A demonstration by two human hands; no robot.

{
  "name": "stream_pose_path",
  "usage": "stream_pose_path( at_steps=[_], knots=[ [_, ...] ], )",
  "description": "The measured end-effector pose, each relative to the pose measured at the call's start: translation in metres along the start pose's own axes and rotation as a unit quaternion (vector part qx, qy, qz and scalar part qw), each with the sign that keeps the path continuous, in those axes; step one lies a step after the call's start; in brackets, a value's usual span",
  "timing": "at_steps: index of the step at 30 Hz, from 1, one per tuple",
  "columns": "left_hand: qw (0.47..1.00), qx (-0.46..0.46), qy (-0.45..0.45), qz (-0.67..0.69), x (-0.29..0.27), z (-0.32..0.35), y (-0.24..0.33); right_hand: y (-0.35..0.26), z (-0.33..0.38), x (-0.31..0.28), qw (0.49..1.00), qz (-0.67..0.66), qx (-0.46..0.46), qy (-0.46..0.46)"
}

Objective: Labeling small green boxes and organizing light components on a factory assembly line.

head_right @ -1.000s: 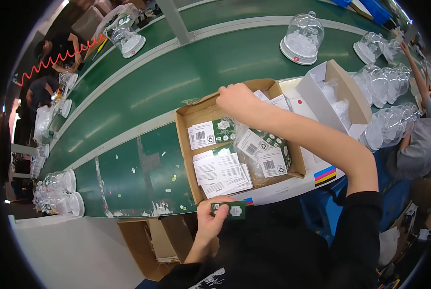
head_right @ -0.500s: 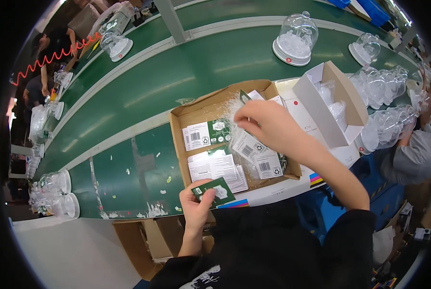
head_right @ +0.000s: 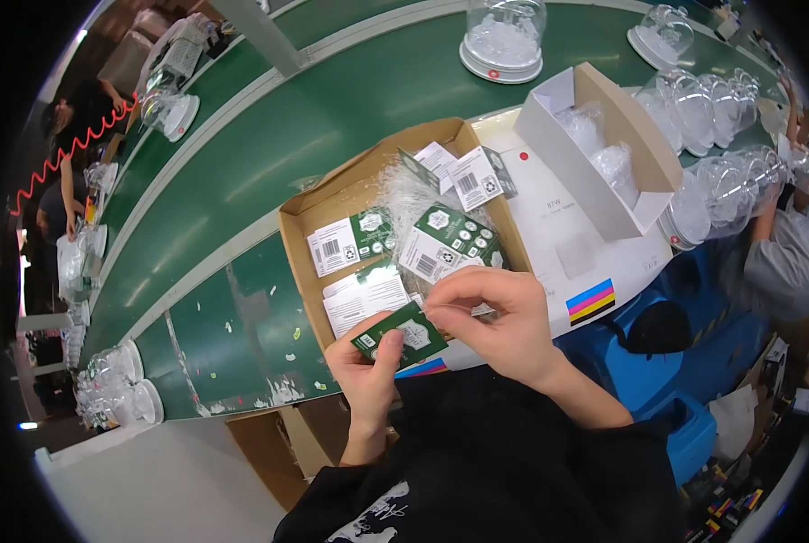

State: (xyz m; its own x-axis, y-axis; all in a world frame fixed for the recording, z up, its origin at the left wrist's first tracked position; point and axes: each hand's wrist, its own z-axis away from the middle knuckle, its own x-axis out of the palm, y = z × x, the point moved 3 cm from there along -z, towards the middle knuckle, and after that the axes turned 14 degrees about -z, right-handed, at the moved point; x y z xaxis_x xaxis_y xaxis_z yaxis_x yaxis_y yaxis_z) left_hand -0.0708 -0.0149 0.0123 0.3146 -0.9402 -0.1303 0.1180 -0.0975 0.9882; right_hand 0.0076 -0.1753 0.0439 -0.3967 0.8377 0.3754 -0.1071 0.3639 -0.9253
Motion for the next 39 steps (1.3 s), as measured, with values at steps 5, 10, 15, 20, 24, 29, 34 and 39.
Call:
stream_pose_path(
  at_steps=[5,10,15,20,24,29,34,39],
  knots=[
    [0.995,0.076,0.009,-0.067,0.012,-0.001,0.012,-0.003,0.002,-0.005,0.994,0.078,-0.075,0.009],
    [0.992,0.085,0.022,-0.085,0.017,-0.001,0.017,-0.01,0.002,-0.006,0.951,0.226,-0.211,0.001],
    [0.988,0.105,0.029,-0.114,0.018,-0.001,0.019,-0.01,0.001,-0.006,0.918,0.28,-0.281,-0.014],
    [0.988,0.096,0.028,-0.121,0.021,0.0,0.02,-0.012,0.001,-0.007,0.898,0.311,-0.312,-0.013],
    [0.978,0.142,0.013,-0.154,0.024,-0.002,0.017,-0.006,0.001,-0.01,0.909,0.308,-0.28,-0.005],
    [0.944,-0.004,-0.145,0.296,0.026,0.002,0.003,-0.007,0.002,-0.012,0.942,0.251,-0.224,0.005],
    [0.959,-0.063,-0.227,0.158,0.028,0.0,-0.011,-0.002,0.01,-0.008,0.944,0.223,-0.239,-0.043],
    [0.93,-0.092,-0.278,0.221,0.027,-0.002,-0.009,0.001,0.013,-0.007,0.942,0.212,-0.25,-0.077]
  ],
)
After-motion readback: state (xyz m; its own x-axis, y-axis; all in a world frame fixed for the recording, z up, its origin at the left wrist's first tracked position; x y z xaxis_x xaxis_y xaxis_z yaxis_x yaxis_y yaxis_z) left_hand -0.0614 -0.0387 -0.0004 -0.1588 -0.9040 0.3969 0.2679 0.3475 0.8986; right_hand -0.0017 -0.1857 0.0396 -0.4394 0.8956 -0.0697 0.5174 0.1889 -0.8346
